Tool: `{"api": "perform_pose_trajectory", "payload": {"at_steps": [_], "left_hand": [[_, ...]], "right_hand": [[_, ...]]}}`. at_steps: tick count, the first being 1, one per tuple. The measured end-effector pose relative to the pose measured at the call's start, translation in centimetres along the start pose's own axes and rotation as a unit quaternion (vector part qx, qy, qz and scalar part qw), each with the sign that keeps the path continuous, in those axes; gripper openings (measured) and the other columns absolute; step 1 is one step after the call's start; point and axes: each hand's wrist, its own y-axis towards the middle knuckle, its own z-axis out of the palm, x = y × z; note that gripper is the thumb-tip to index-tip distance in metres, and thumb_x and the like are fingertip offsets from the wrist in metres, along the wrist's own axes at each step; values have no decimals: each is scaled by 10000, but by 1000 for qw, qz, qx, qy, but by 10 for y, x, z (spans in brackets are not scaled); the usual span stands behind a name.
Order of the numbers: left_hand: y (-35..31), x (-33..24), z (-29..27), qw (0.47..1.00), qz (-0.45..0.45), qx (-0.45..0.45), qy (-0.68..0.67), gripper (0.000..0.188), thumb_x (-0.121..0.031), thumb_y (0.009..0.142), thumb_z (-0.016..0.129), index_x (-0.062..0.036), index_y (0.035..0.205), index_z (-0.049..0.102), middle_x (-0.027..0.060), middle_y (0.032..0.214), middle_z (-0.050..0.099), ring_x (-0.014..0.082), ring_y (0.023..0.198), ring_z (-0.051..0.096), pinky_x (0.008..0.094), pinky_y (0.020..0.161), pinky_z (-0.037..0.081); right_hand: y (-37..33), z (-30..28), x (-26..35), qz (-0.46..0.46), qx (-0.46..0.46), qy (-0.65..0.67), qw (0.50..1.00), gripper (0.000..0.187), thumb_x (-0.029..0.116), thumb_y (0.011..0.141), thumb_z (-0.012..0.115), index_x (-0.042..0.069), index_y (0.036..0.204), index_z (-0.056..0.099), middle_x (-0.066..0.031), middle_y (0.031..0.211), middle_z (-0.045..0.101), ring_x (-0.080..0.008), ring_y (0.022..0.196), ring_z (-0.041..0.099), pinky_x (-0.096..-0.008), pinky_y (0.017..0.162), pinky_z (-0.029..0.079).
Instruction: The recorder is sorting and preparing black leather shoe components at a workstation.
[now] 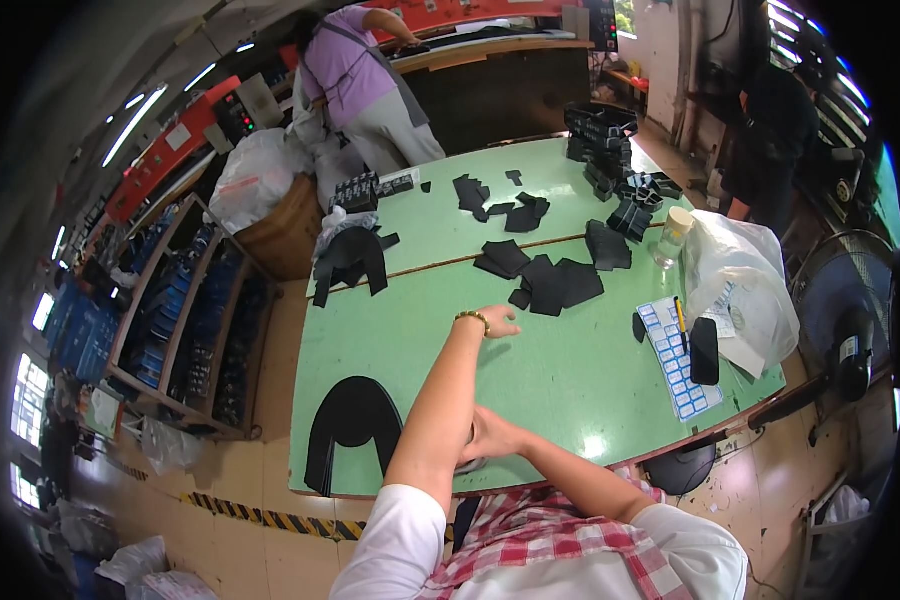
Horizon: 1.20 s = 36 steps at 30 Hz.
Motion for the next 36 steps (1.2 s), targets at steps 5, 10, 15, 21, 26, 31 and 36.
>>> {"api": "perform_pose_trajectory", "payload": {"at_steps": [5,10,15,21,26,31,36], "left_hand": [[-1,-1,-1,1000,3,-4,11,588,-466,800,535,-117,1264,443,137,1256,478,262,1142,473,371,954,379],[-3,-6,-1,1000,5,-2,-7,590,-468,795,538,-125,1266,443,138,1263,474,262,1145,472,371,957,377],[-9,-7,-5,1000,-4,1,-10,584,-457,794,542,-127,1265,444,117,1291,450,262,1171,446,381,972,364],[-6,-4,-5,1000,3,-7,-11,579,-462,791,544,-130,1256,454,118,1272,466,262,1160,455,380,967,368],[15,0,1,998,56,-21,6,602,-481,783,557,-123,1256,453,159,1213,511,279,1108,501,375,928,403],[8,30,2,998,31,-21,-40,608,-444,784,586,-87,1257,448,185,1202,516,273,1091,519,367,909,418],[-2,5,-3,999,15,-5,-39,601,-430,800,569,-91,1276,427,168,1217,511,261,1123,496,360,938,392]], "right_hand": [[0,-1,2,1,3,-3,1000,871,216,558,806,-6,1256,333,-128,1235,459,-202,1144,433,-352,975,346],[-1,-2,5,19,12,33,999,894,238,557,794,-11,1279,330,-151,1286,411,-241,1209,366,-359,1027,271],[0,0,4,28,13,35,999,883,231,560,793,-9,1275,334,-146,1275,423,-234,1202,374,-356,1024,275],[2,0,8,21,12,27,999,858,234,562,793,-4,1263,357,-149,1267,433,-234,1189,389,-357,1014,287],[-2,-4,5,-20,-9,38,999,801,233,574,782,-14,1231,397,-155,1238,465,-230,1158,423,-351,996,311],[5,9,2,-52,-1,53,997,776,221,581,768,-38,1216,405,-155,1237,470,-220,1152,430,-332,994,316],[-2,3,5,-42,-10,48,998,853,213,559,775,-39,1252,345,-142,1270,438,-202,1188,390,-322,1017,284]]}}
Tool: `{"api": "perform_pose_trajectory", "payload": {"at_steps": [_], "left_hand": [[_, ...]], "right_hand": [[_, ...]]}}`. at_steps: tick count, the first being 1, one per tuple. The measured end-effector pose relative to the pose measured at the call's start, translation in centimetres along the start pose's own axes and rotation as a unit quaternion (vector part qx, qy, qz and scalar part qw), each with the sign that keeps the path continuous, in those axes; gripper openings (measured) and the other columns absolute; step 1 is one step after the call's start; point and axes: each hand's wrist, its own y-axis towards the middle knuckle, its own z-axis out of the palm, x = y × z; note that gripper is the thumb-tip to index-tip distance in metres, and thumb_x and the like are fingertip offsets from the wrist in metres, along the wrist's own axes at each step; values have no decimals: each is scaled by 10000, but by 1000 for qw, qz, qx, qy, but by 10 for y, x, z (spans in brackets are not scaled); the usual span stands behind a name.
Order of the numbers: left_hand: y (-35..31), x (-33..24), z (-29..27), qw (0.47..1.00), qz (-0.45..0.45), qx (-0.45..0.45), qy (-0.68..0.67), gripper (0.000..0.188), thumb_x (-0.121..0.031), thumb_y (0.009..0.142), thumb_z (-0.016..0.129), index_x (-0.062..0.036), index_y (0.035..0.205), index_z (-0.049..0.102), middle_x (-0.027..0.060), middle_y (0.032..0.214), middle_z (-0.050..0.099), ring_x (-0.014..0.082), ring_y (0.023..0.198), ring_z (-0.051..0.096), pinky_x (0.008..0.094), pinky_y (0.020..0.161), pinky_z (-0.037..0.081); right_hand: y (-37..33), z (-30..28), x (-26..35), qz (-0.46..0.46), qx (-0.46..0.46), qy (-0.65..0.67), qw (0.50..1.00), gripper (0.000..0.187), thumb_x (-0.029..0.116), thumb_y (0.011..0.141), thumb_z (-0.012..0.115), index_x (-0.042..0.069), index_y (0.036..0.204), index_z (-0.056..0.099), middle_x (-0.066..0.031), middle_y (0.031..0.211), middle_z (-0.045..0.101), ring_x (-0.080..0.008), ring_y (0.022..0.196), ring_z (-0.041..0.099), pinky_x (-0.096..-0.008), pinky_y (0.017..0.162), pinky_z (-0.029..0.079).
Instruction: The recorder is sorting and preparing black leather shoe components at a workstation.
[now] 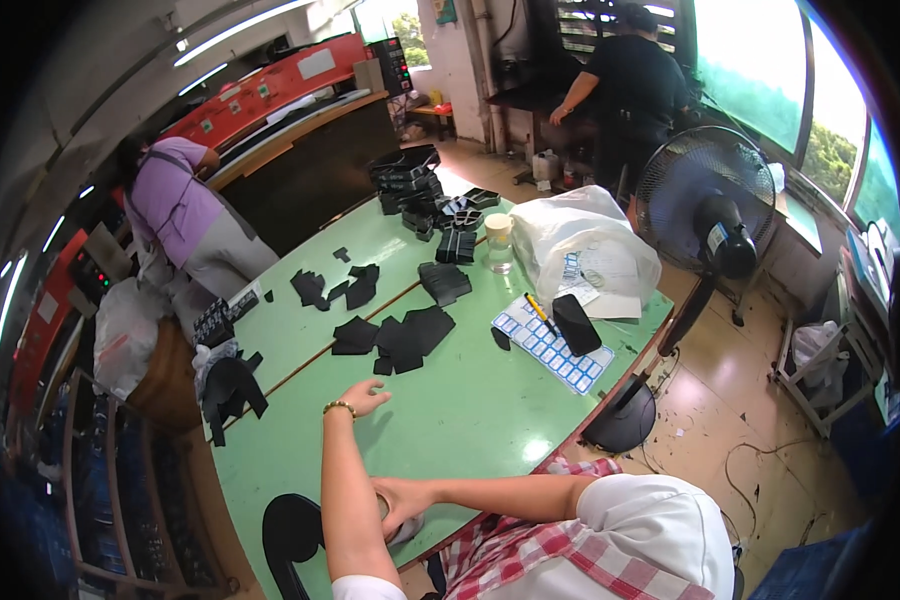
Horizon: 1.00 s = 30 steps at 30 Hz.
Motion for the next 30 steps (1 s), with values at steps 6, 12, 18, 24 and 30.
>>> {"api": "perform_pose_trajectory", "payload": {"at_steps": [6,12,18,24,30], "left_hand": [[4,3,2,1000,-9,-6,-3,586,-442,780,579,-151,1269,441,141,1247,491,275,1126,493,379,940,394],[2,3,0,1000,-8,-7,-7,588,-447,776,581,-151,1266,443,139,1238,497,280,1120,496,384,940,393],[-1,-4,0,1000,-13,-10,-4,582,-450,774,580,-154,1258,453,138,1228,505,277,1114,499,384,940,394],[0,2,0,1000,-17,-10,4,587,-443,800,556,-131,1279,426,141,1210,515,254,1090,508,371,912,406],[6,2,1,1000,13,-15,10,603,-453,784,567,-106,1261,444,153,1208,521,254,1091,515,361,913,414]], "right_hand": [[4,3,-8,-27,-4,11,1000,852,198,564,776,-28,1258,337,-139,1265,443,-189,1183,393,-323,1014,289],[5,1,-12,-23,10,27,999,880,176,571,783,-22,1281,303,-132,1291,415,-185,1203,365,-330,1028,267],[2,1,-6,-32,-11,23,999,859,194,557,787,-28,1257,341,-136,1258,452,-187,1179,398,-320,1009,296],[3,1,-3,-12,3,24,1000,859,203,561,784,-29,1259,341,-143,1260,449,-199,1176,402,-326,1014,288],[4,-2,1,14,4,-65,998,843,239,563,783,-15,1251,367,-152,1267,438,-226,1176,401,-339,1007,290]]}}
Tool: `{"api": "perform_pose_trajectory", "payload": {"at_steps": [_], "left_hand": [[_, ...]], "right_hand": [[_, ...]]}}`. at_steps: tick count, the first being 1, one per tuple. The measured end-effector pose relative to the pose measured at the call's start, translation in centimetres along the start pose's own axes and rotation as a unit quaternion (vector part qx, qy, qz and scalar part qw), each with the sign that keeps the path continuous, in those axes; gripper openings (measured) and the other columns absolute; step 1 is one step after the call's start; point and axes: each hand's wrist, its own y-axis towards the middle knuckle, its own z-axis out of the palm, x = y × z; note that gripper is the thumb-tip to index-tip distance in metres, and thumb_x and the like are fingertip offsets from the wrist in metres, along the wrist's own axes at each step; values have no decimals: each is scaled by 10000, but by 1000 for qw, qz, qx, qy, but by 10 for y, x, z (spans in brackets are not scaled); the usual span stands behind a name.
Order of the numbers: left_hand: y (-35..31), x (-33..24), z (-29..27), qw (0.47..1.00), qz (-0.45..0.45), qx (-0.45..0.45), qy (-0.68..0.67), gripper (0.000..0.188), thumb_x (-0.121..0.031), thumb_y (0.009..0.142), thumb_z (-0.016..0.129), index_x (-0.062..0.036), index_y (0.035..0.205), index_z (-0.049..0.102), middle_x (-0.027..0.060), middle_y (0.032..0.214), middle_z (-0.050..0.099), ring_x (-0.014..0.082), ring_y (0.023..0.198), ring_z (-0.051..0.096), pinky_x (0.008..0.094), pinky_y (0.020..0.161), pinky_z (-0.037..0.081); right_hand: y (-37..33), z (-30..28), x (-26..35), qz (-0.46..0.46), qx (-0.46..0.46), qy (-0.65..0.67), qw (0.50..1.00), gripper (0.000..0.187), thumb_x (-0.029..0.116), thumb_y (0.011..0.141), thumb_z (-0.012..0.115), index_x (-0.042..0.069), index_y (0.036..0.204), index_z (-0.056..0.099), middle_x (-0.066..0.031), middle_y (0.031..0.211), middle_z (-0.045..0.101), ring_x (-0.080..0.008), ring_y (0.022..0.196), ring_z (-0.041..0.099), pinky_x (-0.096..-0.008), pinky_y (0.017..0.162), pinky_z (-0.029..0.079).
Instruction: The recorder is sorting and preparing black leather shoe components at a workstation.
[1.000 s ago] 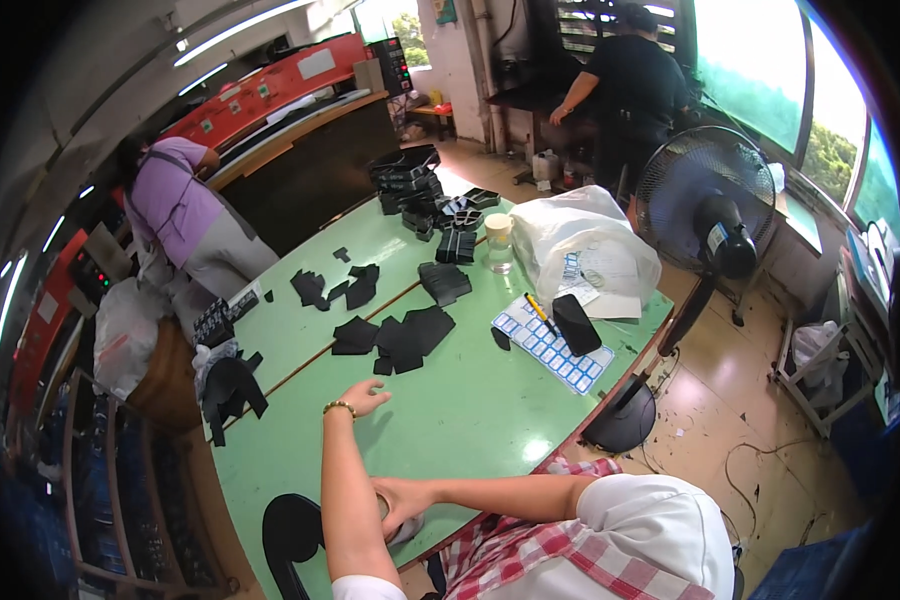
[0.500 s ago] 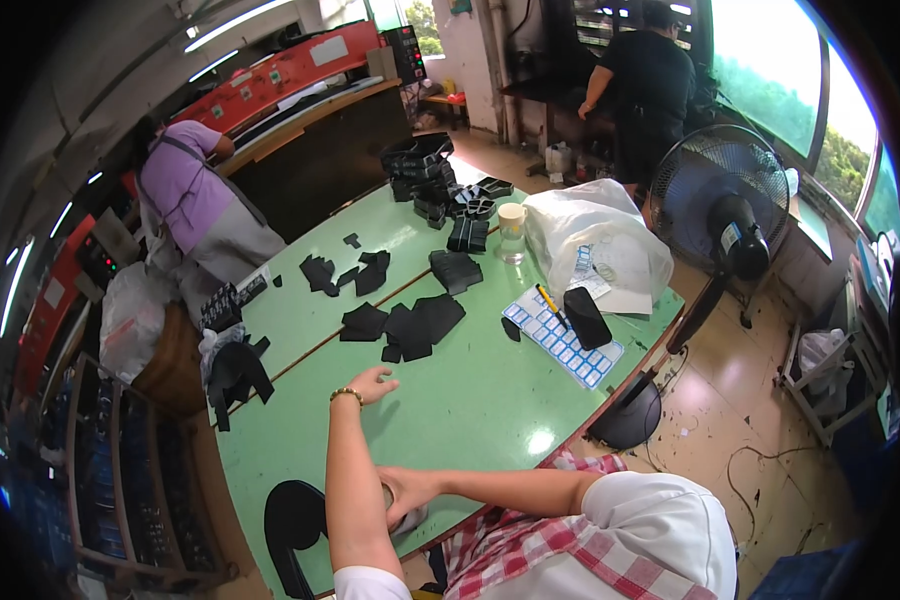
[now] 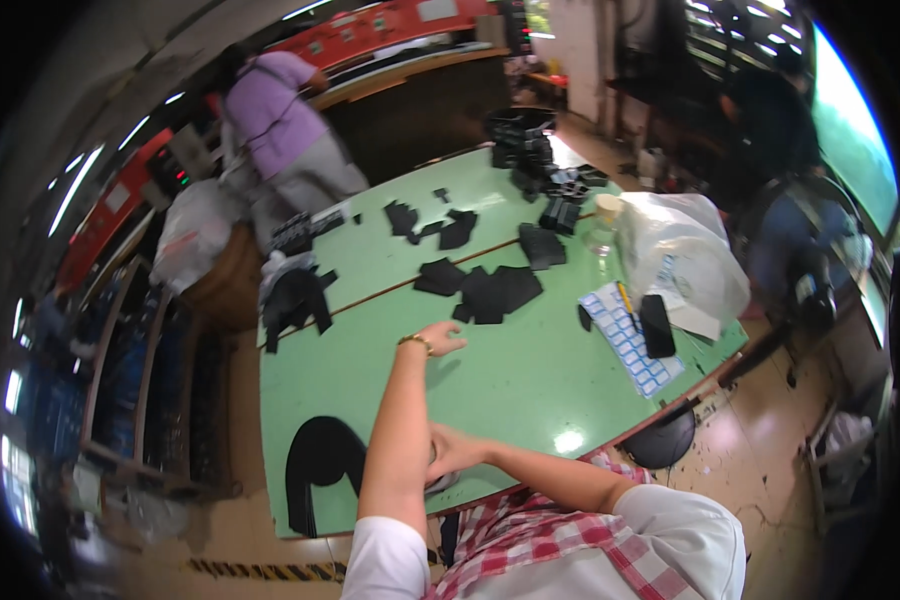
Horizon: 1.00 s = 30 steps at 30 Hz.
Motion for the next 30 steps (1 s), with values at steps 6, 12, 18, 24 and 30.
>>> {"api": "perform_pose_trajectory", "payload": {"at_steps": [6,12,18,24,30], "left_hand": [[-8,-7,2,1000,-8,-4,21,571,-448,794,547,-116,1250,456,127,1225,513,251,1095,511,356,937,393],[-12,-7,2,999,-10,-7,30,570,-451,800,540,-116,1252,454,133,1241,496,255,1118,495,368,943,388],[-13,-18,-2,999,-26,11,29,578,-457,804,534,-118,1264,442,128,1260,479,266,1138,478,382,953,380],[-13,-16,-2,999,-31,10,25,576,-454,805,535,-133,1273,436,124,1267,475,262,1146,472,382,959,376],[-16,-22,-3,999,-19,15,35,585,-455,806,531,-121,1276,432,119,1270,474,257,1150,469,378,965,371]], "right_hand": [[-1,2,-4,47,6,41,998,865,238,556,787,-1,1264,352,-144,1255,441,-233,1181,398,-352,1010,293],[-1,3,-4,71,22,56,996,883,242,550,790,-4,1269,340,-150,1265,428,-231,1190,390,-351,1015,291],[-4,-1,-7,69,12,58,996,871,236,549,791,-13,1257,350,-147,1254,441,-228,1181,402,-349,1013,295],[-1,-1,-2,81,25,60,995,870,232,548,794,-12,1256,351,-149,1253,442,-226,1185,398,-348,1016,292],[-3,-2,-6,73,15,67,995,882,235,549,797,-10,1263,341,-148,1263,434,-226,1193,392,-353,1018,290]]}}
